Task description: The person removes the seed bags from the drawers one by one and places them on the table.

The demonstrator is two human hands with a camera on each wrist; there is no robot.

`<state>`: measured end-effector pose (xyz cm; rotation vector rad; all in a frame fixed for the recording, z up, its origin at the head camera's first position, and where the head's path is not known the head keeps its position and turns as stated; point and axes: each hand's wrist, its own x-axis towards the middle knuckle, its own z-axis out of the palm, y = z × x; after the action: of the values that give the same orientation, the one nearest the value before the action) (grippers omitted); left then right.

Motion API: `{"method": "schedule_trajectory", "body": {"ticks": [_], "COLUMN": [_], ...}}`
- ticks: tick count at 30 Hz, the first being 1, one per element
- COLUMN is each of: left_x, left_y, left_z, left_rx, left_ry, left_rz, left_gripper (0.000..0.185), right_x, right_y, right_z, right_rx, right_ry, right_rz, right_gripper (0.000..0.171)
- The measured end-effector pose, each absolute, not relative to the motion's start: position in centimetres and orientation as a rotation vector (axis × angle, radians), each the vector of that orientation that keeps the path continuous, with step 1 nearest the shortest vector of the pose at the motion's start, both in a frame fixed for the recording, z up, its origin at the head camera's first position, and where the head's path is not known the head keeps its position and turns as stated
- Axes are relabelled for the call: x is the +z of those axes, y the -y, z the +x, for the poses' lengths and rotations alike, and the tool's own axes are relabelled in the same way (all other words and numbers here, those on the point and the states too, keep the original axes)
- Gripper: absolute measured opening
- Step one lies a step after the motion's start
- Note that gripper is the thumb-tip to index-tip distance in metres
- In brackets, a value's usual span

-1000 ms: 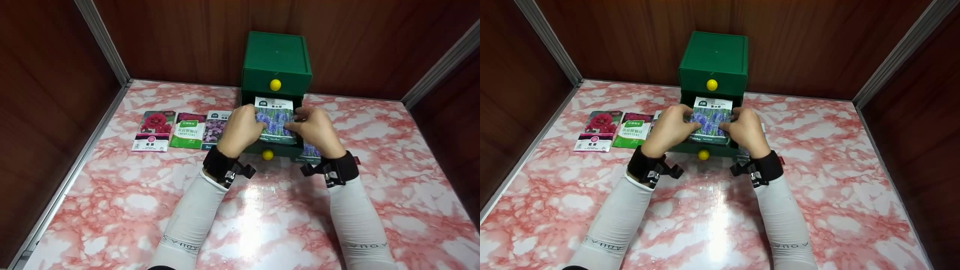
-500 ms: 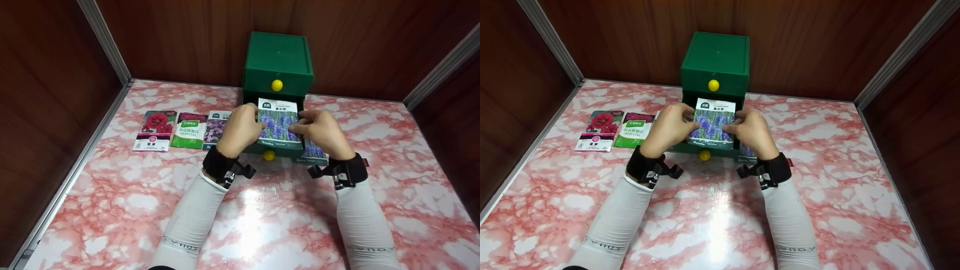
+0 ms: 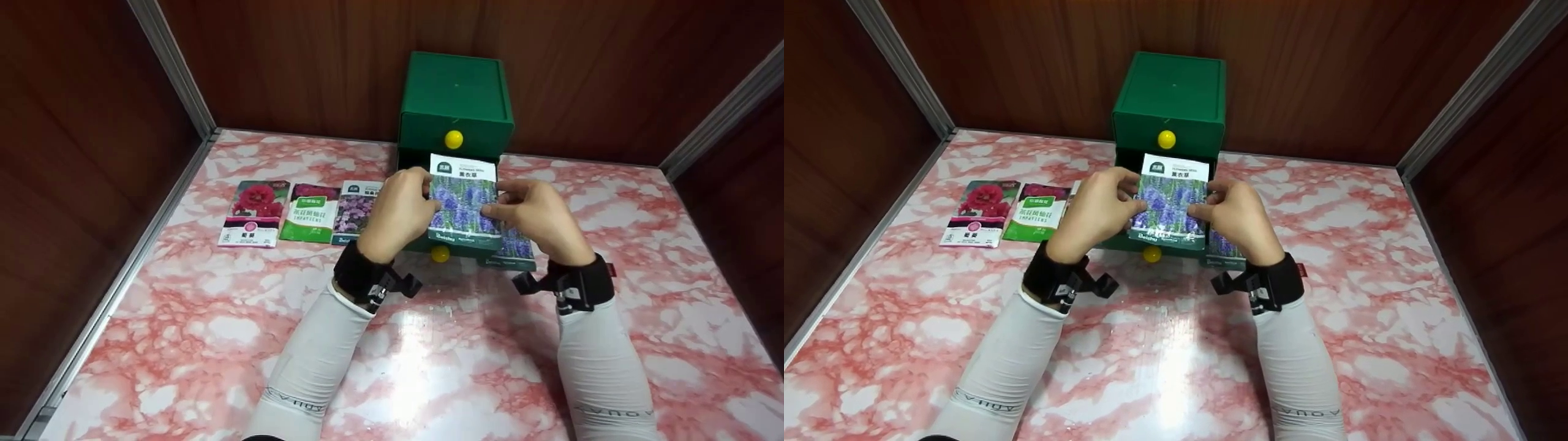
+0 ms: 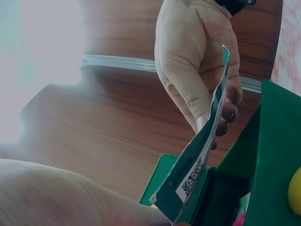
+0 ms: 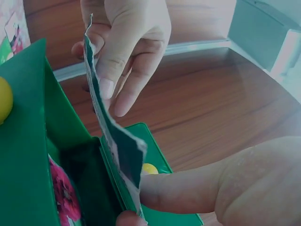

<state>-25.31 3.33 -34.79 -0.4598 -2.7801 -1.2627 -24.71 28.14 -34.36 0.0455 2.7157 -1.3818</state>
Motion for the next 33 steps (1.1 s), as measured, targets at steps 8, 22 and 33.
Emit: {"method": "schedule_trajectory", "body": {"ticks": [8, 22, 33], "left_x": [-34.7, -36.6, -38.2], "left_y": [-4.9, -10.4, -15.0], "left_z": [-24.7, -23.1, -22.4], "left_rx": [-1.249, -1.241, -1.387], "left_ry": [2.767, 2.700, 2.673], "left_rz": [-0.490, -0.772, -0.833], "left_gripper": [0.044, 0.051, 0.061], "right_x": [-34.6, -35.3, -35.3], "right_y": [-29.8, -35.1, -39.5], "right_z": [-24.4, -23.6, -23.0], "right_rx": [-1.466, -1.469, -1.415], "right_ry": [-2.700, -2.787, -2.824], "right_rz": [0.009, 0.069, 0.100], "right_gripper": [0.070, 0.066, 0.065]}}
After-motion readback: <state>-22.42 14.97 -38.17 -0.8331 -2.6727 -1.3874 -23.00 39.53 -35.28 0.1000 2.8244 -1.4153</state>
